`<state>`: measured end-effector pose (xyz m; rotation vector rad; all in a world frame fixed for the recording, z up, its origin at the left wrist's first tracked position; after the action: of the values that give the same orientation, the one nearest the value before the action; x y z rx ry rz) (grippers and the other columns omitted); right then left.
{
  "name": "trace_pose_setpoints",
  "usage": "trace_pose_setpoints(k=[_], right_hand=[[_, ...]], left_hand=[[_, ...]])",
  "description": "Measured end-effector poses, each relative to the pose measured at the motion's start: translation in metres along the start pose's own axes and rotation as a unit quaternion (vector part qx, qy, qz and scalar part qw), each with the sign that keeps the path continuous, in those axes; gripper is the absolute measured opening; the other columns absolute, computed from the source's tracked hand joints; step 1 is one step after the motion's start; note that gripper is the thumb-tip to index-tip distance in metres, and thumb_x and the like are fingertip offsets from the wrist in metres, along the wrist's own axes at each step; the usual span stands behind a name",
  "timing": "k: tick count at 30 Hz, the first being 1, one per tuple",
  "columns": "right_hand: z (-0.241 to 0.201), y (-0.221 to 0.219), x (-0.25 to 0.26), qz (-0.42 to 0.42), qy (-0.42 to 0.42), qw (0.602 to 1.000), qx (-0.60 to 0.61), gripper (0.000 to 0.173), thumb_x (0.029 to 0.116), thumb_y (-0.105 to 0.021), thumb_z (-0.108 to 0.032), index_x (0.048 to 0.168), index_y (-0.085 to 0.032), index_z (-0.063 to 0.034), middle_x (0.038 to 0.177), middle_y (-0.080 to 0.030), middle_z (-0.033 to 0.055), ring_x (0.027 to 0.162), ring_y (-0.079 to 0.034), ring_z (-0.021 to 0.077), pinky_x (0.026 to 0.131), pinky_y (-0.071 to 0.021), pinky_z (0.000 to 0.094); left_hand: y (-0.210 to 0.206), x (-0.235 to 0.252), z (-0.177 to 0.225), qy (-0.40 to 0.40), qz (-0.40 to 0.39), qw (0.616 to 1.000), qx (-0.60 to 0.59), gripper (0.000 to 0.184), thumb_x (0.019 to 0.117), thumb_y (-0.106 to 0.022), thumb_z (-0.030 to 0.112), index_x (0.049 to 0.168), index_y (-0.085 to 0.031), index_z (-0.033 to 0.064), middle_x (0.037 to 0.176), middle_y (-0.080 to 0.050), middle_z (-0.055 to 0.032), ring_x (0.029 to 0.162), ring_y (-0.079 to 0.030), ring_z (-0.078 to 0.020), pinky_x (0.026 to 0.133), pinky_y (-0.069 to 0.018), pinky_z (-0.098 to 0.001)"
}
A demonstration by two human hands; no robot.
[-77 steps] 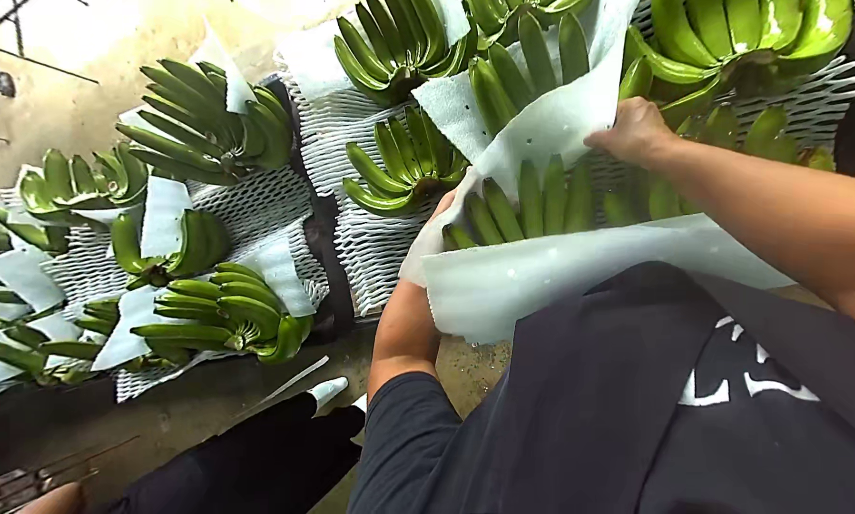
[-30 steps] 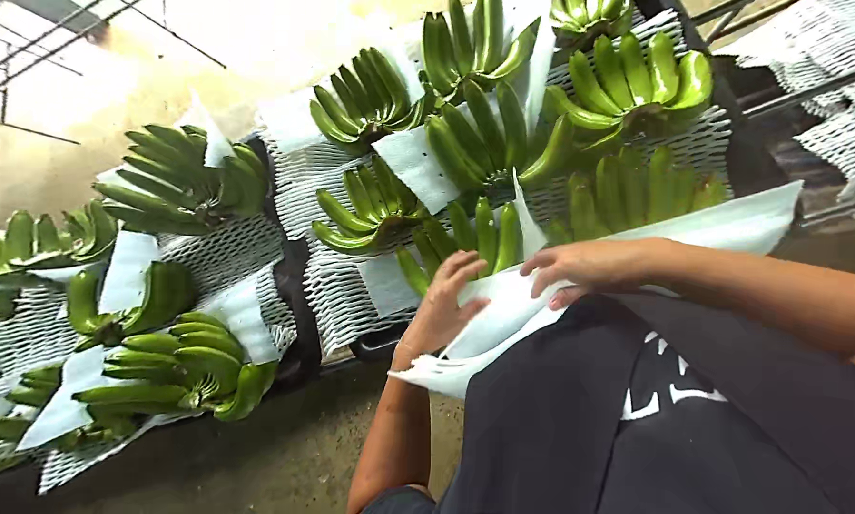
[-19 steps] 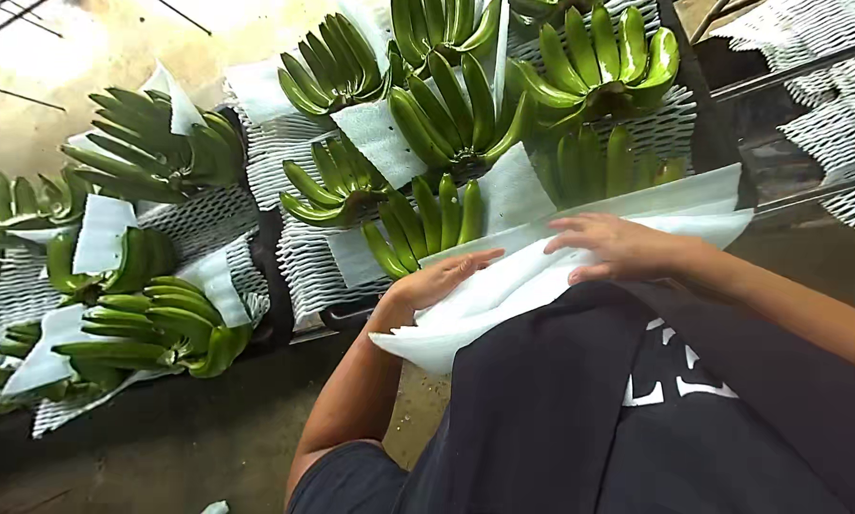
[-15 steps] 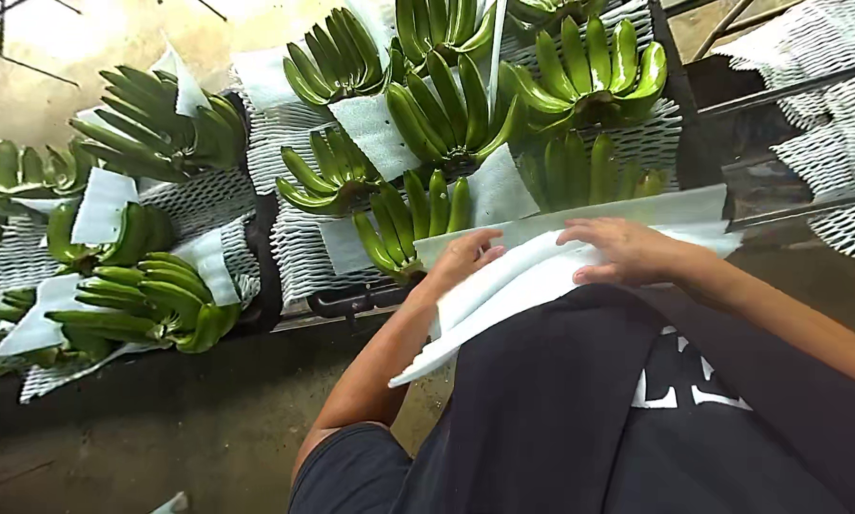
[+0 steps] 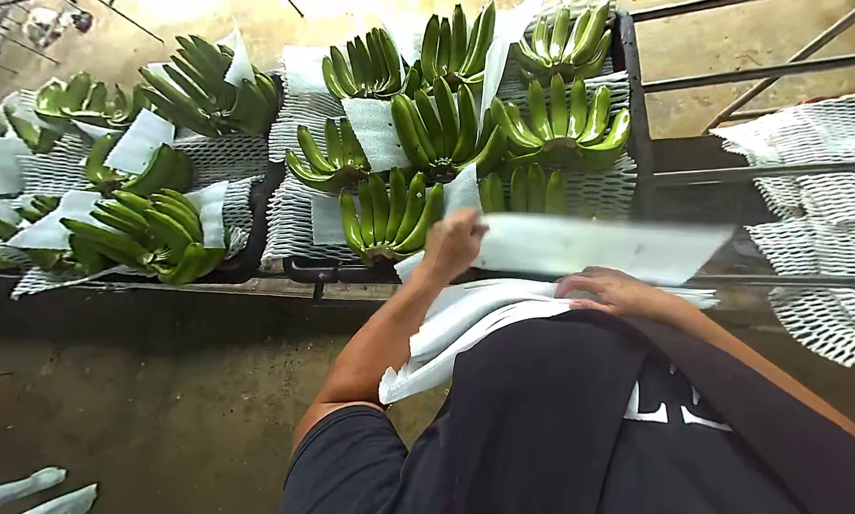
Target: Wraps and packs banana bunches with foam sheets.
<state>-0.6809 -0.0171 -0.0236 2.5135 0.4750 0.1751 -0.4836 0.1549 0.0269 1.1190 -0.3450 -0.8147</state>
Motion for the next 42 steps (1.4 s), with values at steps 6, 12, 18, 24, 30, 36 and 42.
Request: trace_pose_setpoints(k=[6,12,18,24,30,36,42], right_hand=[[0.015,0.008,0.012,-0.011,0.011,0.999,0.03,0.051,0.1066,-0.042,-0.042,0.125,-0.068,-0.0017,0.122,-0.071,0.0193,0.116,-0.065,0.0382,0.101,-0.046,0.0572],[0.026,0.037,0.037,-0.109,-0.052,0.99,0.072,0.042,0.107,-0.048,-0.03,0.132,-0.062,0.0004,0.126,-0.066,0.0234,0.119,-0.063,0.037,0.105,-0.0441,0.0571],[0.048,0.122,0.086,-0.063,-0.102,0.992,0.035,0.033,0.1041,-0.06,-0.02,0.13,-0.065,-0.0008,0.12,-0.07,0.0196,0.107,-0.069,0.0318,0.099,-0.0522,0.0521],[0.169,0.23,0.162,0.212,-0.301,0.917,-0.153,0.039,0.0998,-0.066,-0.03,0.132,-0.066,-0.007,0.144,-0.056,0.0216,0.135,-0.049,0.0458,0.108,-0.0387,0.0669],[0.223,0.252,0.21,0.166,-0.428,0.88,-0.118,0.065,0.0979,-0.066,-0.048,0.149,-0.051,-0.0107,0.149,-0.049,0.0268,0.133,-0.05,0.0493,0.105,-0.0382,0.0711],[0.231,0.248,0.227,0.167,-0.458,0.871,-0.062,0.062,0.0957,-0.066,-0.054,0.146,-0.056,-0.019,0.146,-0.052,0.024,0.134,-0.051,0.0449,0.104,-0.0356,0.0725],[0.171,0.262,0.176,0.328,-0.34,0.88,-0.044,0.043,0.0964,-0.071,-0.04,0.131,-0.065,-0.0162,0.136,-0.056,0.0215,0.123,-0.054,0.0409,0.096,-0.0373,0.0698]], left_hand=[[0.125,0.041,-0.032,0.138,0.352,0.907,-0.187,0.033,0.1035,-0.054,0.026,0.111,-0.059,-0.0064,0.095,-0.063,-0.014,0.086,-0.063,-0.0178,0.081,-0.0533,-0.0383],[0.15,0.077,0.06,-0.21,0.486,0.846,0.057,0.031,0.0934,-0.062,0.011,0.105,-0.063,-0.0182,0.126,-0.058,-0.0367,0.126,-0.054,-0.0449,0.109,-0.0402,-0.0491],[0.026,0.234,0.079,-0.188,0.064,0.974,0.107,0.028,0.0847,-0.067,-0.002,0.113,-0.069,-0.0048,0.153,-0.047,-0.0232,0.148,-0.035,-0.0433,0.118,-0.0337,-0.0597],[0.001,0.315,0.035,0.098,-0.095,0.988,0.075,0.058,0.1022,-0.05,0.02,0.155,-0.033,0.0035,0.125,-0.065,-0.0281,0.115,-0.064,-0.047,0.091,-0.0498,-0.0677],[0.003,0.347,0.0,0.049,-0.255,0.958,-0.122,0.069,0.1119,-0.022,0.049,0.141,-0.053,-0.0057,0.142,-0.054,-0.029,0.134,-0.052,-0.0394,0.112,-0.0368,-0.058],[-0.01,0.361,-0.025,0.114,-0.278,0.911,-0.281,0.076,0.1095,-0.017,0.056,0.145,-0.051,-0.0011,0.143,-0.057,-0.0197,0.129,-0.056,-0.0249,0.109,-0.0421,-0.0423],[0.012,0.358,-0.007,0.059,-0.272,0.882,-0.38,0.061,0.1114,-0.019,0.049,0.142,-0.052,0.0066,0.131,-0.062,-0.0089,0.116,-0.059,-0.0116,0.101,-0.0481,-0.0318]])
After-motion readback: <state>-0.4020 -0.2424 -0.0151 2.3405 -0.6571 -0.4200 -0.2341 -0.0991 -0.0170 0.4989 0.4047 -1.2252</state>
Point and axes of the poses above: each hand's wrist, its own x-axis towards the middle knuckle, its own y-axis out of the back of the hand, z = x × y, the point moved 5 cm from there along x, towards the middle knuckle
